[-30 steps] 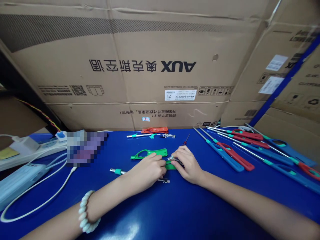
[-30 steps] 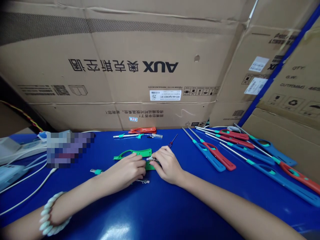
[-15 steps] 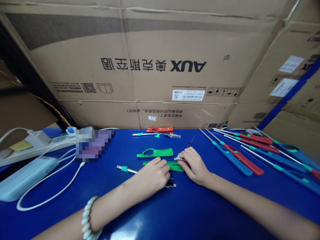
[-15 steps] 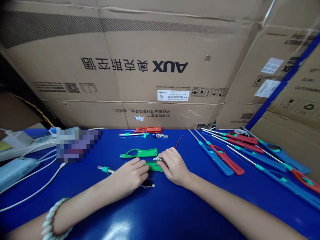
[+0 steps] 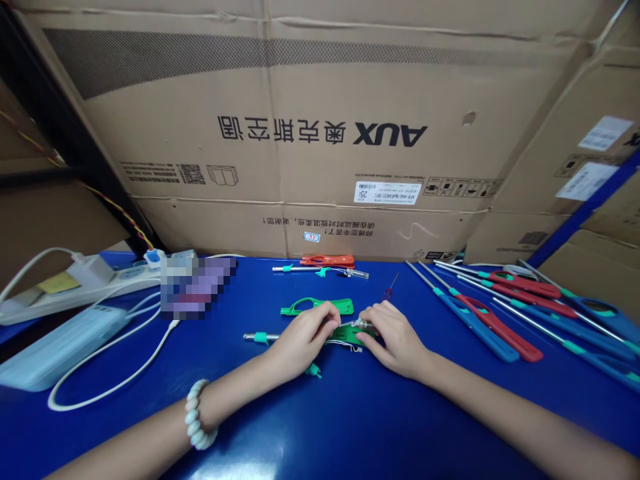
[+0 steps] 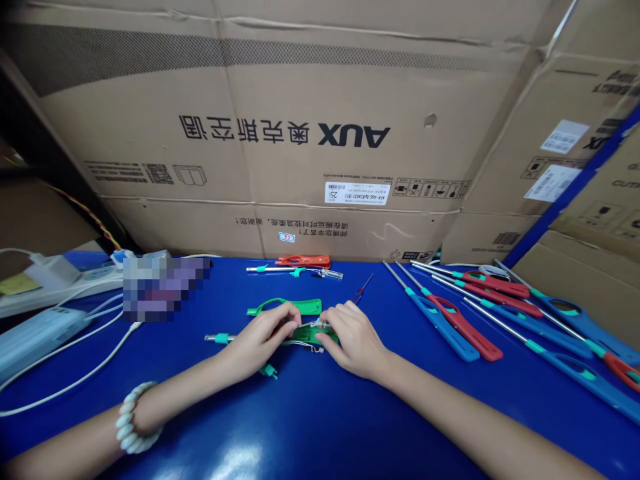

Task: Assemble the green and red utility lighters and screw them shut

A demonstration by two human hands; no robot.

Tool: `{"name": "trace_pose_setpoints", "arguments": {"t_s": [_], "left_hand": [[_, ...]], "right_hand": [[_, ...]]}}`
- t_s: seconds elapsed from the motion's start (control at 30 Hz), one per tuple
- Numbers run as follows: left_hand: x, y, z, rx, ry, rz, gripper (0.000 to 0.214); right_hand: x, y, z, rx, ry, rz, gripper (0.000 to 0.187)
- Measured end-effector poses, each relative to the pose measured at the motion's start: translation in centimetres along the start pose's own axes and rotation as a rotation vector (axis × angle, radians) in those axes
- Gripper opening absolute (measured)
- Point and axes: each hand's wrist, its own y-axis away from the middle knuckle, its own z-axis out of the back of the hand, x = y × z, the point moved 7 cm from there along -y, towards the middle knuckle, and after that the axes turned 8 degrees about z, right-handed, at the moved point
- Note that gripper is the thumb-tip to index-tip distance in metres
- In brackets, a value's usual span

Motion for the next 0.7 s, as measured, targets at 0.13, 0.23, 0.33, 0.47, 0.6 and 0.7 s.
{"name": "trace_pose_setpoints", "arguments": {"t_s": [0.13, 0.23, 0.33, 0.47, 0.6, 0.7], "left_hand": [[0.1, -0.01, -0.23, 0.004, 0.037, -0.017, 0.013], [-0.05, 0.06, -0.4, 0.006, 0.063, -0.052, 0.017], [-0.06, 0.19, -0.63, 0.006, 0.089, -0.069, 0.023], [0.33, 0.31, -0.94, 0.013, 0.046, -0.008, 0.015], [0.44, 0.31, -0.99, 0.028, 0.051, 0.021, 0.012], [0.55, 0.24, -0.96, 0.031, 0.076, 0.02, 0.011]], "right_hand": [[-0.15, 0.11, -0.31, 0.016, -0.01, -0.013, 0.01], [-0.19, 0.15, -0.38, 0.017, -0.019, -0.008, 0.01], [-0.09, 0.18, -0.45, 0.032, -0.019, 0.014, 0.01], [0.05, 0.19, -0.39, 0.029, -0.034, 0.037, 0.009], [-0.01, 0.19, -0.39, 0.023, -0.033, 0.026, 0.008], [-0.04, 0.19, -0.45, 0.028, -0.029, 0.021, 0.008]]}}
